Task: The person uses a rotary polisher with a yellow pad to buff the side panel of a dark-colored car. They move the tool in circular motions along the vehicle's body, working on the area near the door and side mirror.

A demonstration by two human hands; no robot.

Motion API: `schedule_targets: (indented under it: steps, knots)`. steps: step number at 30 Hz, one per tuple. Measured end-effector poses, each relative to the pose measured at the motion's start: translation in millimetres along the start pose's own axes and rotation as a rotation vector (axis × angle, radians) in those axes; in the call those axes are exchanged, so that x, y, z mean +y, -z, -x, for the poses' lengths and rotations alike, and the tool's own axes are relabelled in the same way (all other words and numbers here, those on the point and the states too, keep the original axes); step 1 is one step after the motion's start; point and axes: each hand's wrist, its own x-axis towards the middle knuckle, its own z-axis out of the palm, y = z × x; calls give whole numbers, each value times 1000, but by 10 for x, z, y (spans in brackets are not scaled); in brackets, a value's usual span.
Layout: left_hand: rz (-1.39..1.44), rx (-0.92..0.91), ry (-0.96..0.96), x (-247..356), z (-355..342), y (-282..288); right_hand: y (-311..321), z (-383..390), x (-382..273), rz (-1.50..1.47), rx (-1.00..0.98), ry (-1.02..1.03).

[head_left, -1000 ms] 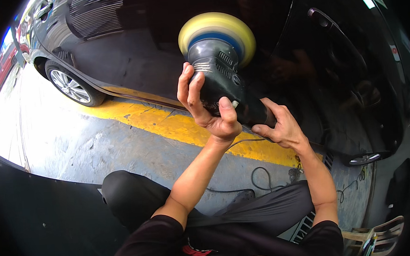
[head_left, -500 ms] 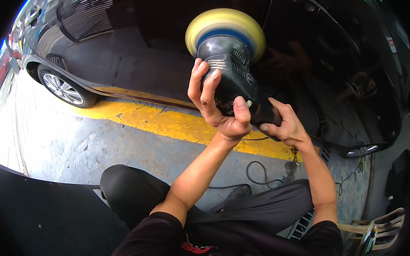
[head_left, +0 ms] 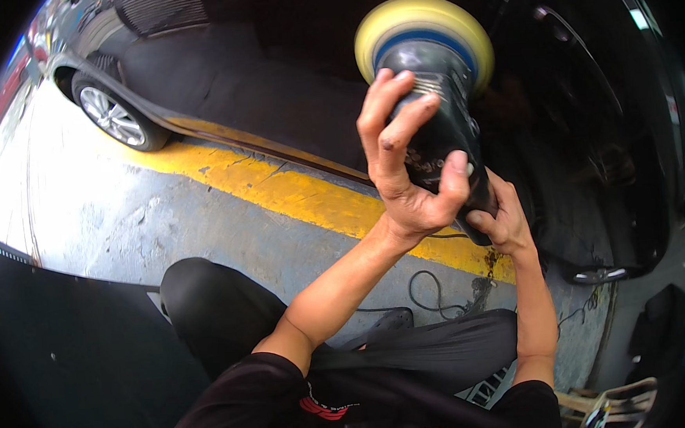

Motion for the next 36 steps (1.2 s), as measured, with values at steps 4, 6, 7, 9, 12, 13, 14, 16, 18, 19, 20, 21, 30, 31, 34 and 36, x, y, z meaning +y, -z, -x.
schedule_targets:
  steps: [4,6,7,9,12,13,14,16,18,19,20,21,30,31,34,36]
  knots:
    - [-19,73,79,-59,136,100,13,-3,8,113,-104,-111]
    - [-30,122,121,-100,264,166,-11,-8,-14,161,-137,-144]
    - [-33,141,132,-127,325,193,-31,-13,-8,183,-138,-137]
    - [-41,173,143,-196,445,235,-54,-38,-6,238,-159,-161]
    - [-54,184,160,-239,513,270,-64,-83,42,299,-225,-185]
    - [-51,187,164,-258,529,282,-84,-105,27,297,-220,-184]
    - [-48,191,168,-269,547,289,-87,-108,53,307,-212,-159]
    - [-61,188,188,-269,581,304,-121,-117,119,322,-197,-104]
    - [-76,186,199,-275,594,328,-94,-166,49,375,-253,-180]
    - [-58,192,189,-295,580,336,-91,-188,14,402,-282,-218]
    - [-60,190,196,-296,575,345,-100,-193,26,400,-280,-201]
    - [-61,188,203,-293,568,355,-110,-195,46,399,-278,-184]
    - [-51,189,194,-269,448,405,-180,-215,31,341,-243,-105]
    - [-45,191,199,-269,447,402,-186,-219,-4,323,-247,-112]
    - [-42,198,209,-278,416,429,-223,-207,150,370,-190,-38]
    - [-44,209,213,-282,382,451,-232,-251,79,330,-215,-62]
